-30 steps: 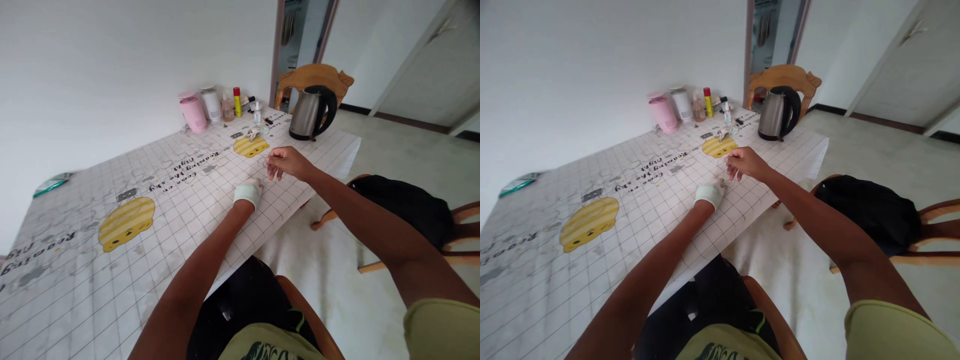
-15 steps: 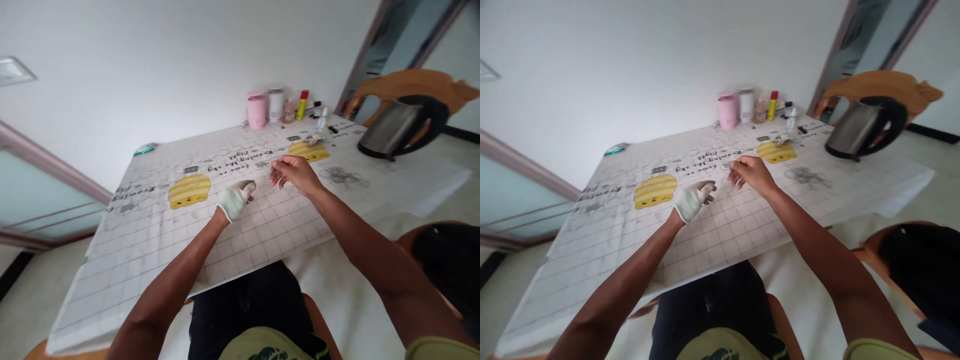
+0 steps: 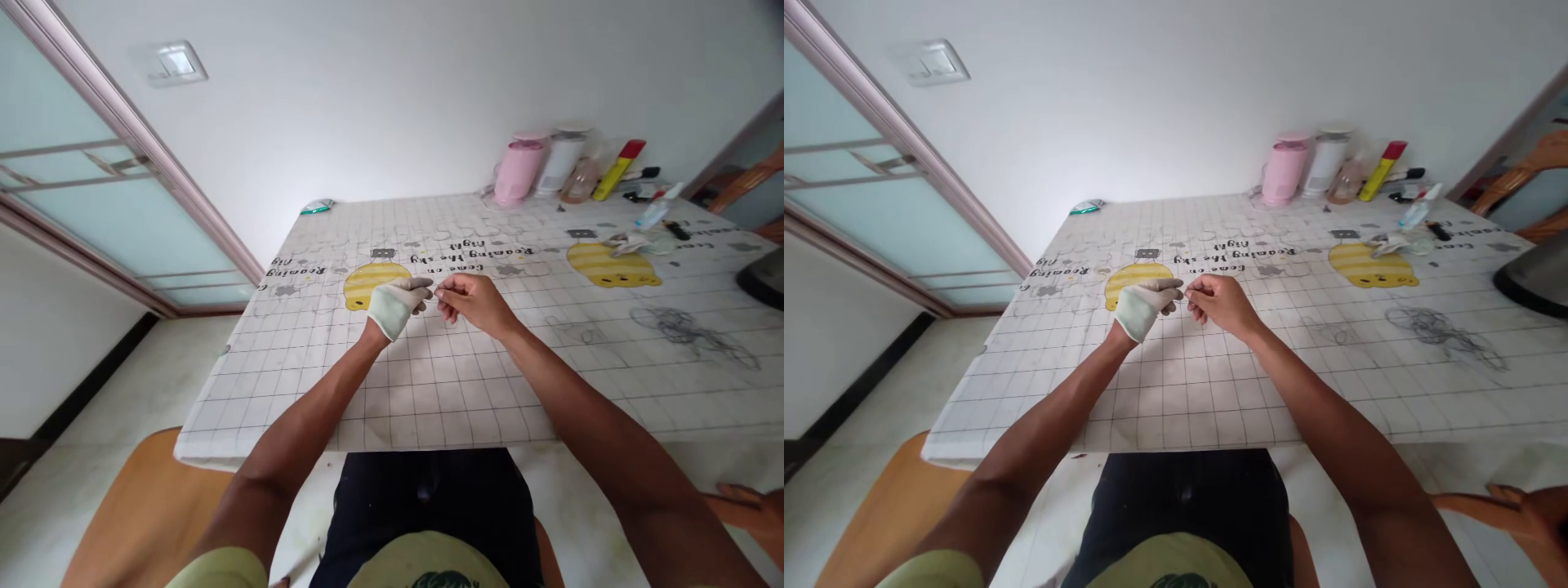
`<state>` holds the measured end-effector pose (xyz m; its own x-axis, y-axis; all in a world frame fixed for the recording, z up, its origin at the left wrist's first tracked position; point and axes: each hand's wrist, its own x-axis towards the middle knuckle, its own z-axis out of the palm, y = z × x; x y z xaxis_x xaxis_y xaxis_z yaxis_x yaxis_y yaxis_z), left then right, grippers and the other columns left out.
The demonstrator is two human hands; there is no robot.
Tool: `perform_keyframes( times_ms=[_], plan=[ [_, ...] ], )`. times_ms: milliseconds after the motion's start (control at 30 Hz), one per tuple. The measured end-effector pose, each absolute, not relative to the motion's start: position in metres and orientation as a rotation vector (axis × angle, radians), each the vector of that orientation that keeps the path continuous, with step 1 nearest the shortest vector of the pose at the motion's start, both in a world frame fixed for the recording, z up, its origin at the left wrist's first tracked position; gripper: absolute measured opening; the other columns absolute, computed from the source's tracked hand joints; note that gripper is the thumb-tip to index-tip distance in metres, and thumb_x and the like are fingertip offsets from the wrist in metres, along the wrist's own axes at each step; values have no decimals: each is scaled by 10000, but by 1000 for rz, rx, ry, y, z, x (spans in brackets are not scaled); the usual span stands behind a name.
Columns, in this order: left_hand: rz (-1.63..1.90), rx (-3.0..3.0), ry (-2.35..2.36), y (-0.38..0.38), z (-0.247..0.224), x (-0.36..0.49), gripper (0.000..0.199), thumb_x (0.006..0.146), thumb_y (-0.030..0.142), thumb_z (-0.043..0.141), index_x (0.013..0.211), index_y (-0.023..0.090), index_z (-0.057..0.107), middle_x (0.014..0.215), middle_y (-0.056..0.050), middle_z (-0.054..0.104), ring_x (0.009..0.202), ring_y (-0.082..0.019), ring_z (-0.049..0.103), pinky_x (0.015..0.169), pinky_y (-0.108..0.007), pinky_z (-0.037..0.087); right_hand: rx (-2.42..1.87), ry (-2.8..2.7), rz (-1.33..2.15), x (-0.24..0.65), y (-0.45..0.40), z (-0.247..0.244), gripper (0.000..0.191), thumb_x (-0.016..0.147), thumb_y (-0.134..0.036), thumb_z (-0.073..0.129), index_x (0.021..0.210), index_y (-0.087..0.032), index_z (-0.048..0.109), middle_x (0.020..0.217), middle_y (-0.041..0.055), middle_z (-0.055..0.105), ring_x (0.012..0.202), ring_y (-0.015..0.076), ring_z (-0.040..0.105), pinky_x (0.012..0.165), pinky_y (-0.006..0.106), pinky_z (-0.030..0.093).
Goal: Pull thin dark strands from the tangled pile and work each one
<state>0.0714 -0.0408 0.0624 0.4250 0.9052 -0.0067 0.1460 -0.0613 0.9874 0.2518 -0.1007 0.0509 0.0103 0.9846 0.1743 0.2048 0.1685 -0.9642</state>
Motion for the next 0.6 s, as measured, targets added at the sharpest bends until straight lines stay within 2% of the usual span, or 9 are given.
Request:
perform_keyframes(
  times_ms=[167, 333, 433, 600],
  plan=[
    [790, 1494, 1007, -38, 40, 66, 360, 870, 228, 606, 1163, 164, 806, 840, -15, 724, 607, -91, 569, 564, -221, 459, -1411, -1650, 418, 247, -90, 34, 227, 1016, -398, 627, 874, -228, 676, 744, 22, 696, 642, 170, 635, 601, 312, 483],
    [769, 1532, 1037, -41, 32, 62, 316, 874, 261, 592, 1084, 197, 819, 809, 1, 691, 597, -97, 573, 548, -224, 435, -1476, -1954, -183, 246, -80, 18, 314, 1080, -338, 497, 809, -203, 578, 732, 41, 649, 635, 161, 530, 589, 324, 300],
    [758, 1535, 1067, -45, 33, 61, 319, 885, 255, 570, 1087, 207, 813, 795, 4, 675, 611, -108, 589, 569, -233, 441, -1530, -2048, -329, 244, -78, 15, 379, 1114, -356, 427, 806, -190, 571, 696, 52, 623, 601, 159, 495, 562, 332, 227],
    [730, 1626, 1088, -47, 32, 61, 217, 894, 214, 551, 879, 202, 767, 740, 8, 621, 604, -110, 584, 578, -241, 418, -1521, -2162, -435, 240, -74, 21, 413, 1128, -338, 385, 806, -178, 587, 675, 68, 621, 585, 171, 503, 553, 334, 227]
  ],
)
